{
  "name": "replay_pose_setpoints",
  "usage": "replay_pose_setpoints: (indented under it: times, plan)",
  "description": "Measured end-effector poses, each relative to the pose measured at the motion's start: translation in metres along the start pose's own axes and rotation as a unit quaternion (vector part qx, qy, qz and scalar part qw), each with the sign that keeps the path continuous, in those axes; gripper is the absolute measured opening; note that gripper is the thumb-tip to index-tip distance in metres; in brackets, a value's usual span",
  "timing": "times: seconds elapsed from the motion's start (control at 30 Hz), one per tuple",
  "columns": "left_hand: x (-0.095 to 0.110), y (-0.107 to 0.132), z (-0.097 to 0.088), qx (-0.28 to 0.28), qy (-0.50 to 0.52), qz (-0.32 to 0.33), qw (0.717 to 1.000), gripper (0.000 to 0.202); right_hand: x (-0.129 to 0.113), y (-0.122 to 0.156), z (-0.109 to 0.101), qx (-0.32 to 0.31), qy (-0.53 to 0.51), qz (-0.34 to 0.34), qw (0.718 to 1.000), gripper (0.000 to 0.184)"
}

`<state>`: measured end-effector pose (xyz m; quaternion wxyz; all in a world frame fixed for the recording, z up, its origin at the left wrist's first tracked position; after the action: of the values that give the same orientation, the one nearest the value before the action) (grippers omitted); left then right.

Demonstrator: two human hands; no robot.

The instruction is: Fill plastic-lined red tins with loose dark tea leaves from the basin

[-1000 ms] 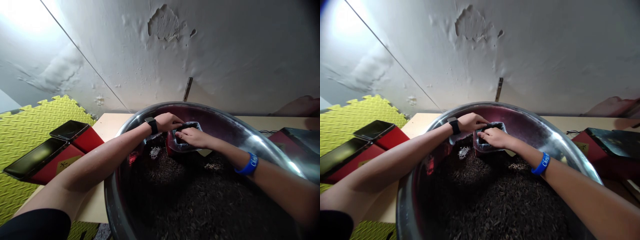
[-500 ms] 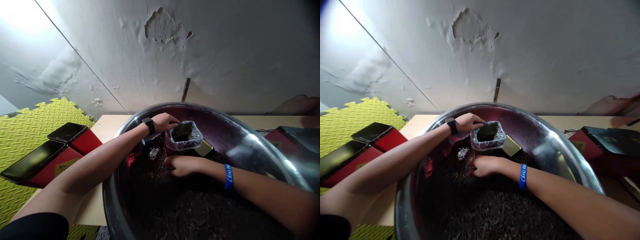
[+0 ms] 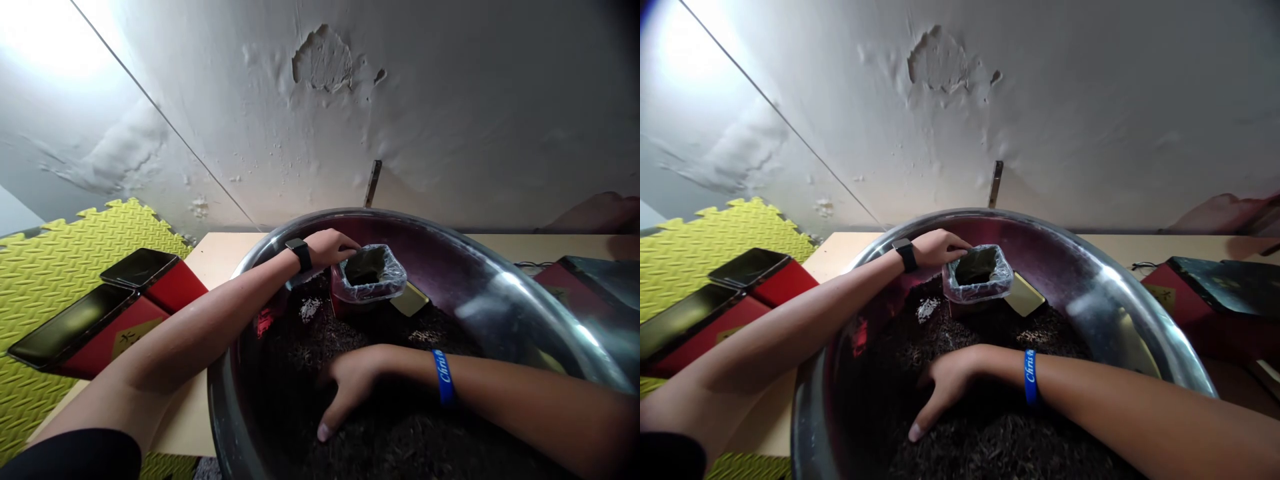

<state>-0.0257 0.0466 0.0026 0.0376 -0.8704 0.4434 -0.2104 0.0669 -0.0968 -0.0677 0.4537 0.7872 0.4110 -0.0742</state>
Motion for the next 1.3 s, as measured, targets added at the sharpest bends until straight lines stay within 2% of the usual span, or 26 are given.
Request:
replay_pose_setpoints:
  times: [0.1,0.33,0.73,1.3]
  plan:
    - [0.000,-0.001,0.000,0.002,-0.003,-0.005,1.000,0.032,-0.005,0.001,0.000,-0.077,0.038,-0.002,0.996,0.084]
    - [0.000,0.000,-0.001,0.001,-0.006,-0.015,1.000,0.032,-0.007,0.004,-0.005,-0.068,0.082,-0.041,0.993,0.072]
    - [0.000,-0.001,-0.001,0.001,-0.010,-0.030,1.000,0.031,-0.007,0.015,-0.024,0.076,0.044,-0.125,0.988,0.054]
    - [0.000,-0.001,0.000,0.007,-0.015,-0.029,0.999,0.032,-0.005,0.041,-0.048,0.183,0.016,-0.160,0.970,0.046]
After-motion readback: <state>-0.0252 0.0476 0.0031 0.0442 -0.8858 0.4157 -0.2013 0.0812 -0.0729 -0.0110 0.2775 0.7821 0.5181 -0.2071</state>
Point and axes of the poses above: each hand's wrist, its own y-axis away from the middle knuckle, its own z-axis out of the palm, x = y × z, the point moved 2 cm from there along -y, towards the middle knuckle, and after that the axes turned 6 degrees about y, right-handed, at the moved point
